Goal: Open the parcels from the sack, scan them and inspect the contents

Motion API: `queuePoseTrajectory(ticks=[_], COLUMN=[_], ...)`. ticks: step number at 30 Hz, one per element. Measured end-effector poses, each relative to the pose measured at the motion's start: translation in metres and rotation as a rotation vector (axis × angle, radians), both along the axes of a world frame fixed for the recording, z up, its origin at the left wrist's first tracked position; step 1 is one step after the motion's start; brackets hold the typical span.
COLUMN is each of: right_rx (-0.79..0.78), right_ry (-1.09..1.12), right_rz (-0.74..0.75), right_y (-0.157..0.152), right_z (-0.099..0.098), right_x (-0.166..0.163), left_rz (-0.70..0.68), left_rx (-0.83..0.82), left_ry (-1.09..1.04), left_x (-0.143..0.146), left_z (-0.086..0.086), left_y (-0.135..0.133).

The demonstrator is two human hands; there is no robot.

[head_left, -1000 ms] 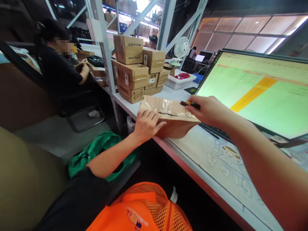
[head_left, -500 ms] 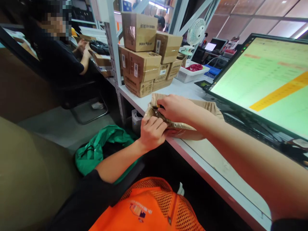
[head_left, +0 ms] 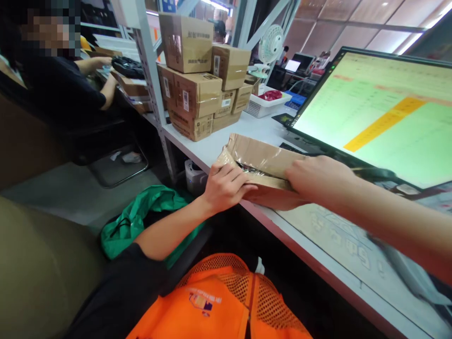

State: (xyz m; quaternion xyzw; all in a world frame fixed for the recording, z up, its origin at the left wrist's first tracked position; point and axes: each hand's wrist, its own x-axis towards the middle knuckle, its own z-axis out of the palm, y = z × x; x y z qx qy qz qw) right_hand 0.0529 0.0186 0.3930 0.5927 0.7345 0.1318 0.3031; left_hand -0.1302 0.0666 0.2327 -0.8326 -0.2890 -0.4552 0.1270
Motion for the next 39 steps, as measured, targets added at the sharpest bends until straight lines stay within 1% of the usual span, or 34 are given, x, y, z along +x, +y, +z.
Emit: queuePoseTrajectory(ticks=[2,5,7,8,10,12,16,18,20,22,25,27,29,31,33,34,36,39], right_rx=[-0.017,0.01,0.037,0.057,0.106,0.142,0.132,0.118,0.11,0.098,0.058,0.064,0.119,0.14,0.111,0.085,0.049,0.011], right_ry=[0.037,0.078,0.07,0.074,0.097,0.137,0.238,0.274,0.265,0.212,0.124,0.096,0.104,0.155,0.198,0.203,0.17,0.057], right_rz=[-0.119,-0.228,-0.27,-0.276,-0.247,-0.151,0.086,0.14,0.117,0.032,-0.122,-0.166,-0.12,-0.01,0.084,0.108,0.077,-0.088], right_y=[-0.016,-0.037,-0.046,-0.048,-0.047,-0.039,-0.014,-0.006,-0.006,-0.012,-0.025,-0.029,-0.026,-0.018,-0.01,-0.007,-0.008,-0.018], right_z=[0.0,0.004,0.008,0.011,0.013,0.011,-0.005,-0.011,-0.013,-0.011,0.0,0.009,0.013,0.009,0.002,-0.001,-0.004,0.003], right_x=[0.031,0.069,0.081,0.082,0.074,0.058,0.021,0.013,0.017,0.032,0.058,0.061,0.049,0.027,0.009,0.004,0.006,0.029], left_rz=[-0.042,-0.115,-0.108,-0.094,-0.072,-0.059,-0.03,-0.021,-0.021,-0.03,-0.068,-0.092,-0.089,-0.067,-0.049,-0.044,-0.04,-0.066], left_rx=[0.024,0.054,0.041,0.036,0.047,0.06,0.025,0.025,0.045,0.074,0.078,0.046,0.016,0.009,0.014,0.02,0.042,0.112], left_ry=[0.011,0.033,0.035,0.033,0.028,0.04,0.073,0.078,0.081,0.064,0.041,0.05,0.065,0.075,0.08,0.082,0.079,0.046], left_x=[0.005,0.016,0.023,0.026,0.031,0.034,0.036,0.034,0.032,0.03,0.028,0.029,0.03,0.031,0.031,0.031,0.03,0.028], left_z=[0.002,0.006,0.009,0.01,0.013,0.015,0.017,0.017,0.016,0.014,0.012,0.011,0.012,0.013,0.014,0.014,0.013,0.012], left_y=[-0.001,-0.002,-0.004,-0.004,-0.007,-0.01,-0.015,-0.017,-0.017,-0.017,-0.017,-0.016,-0.015,-0.013,-0.013,-0.013,-0.014,-0.015])
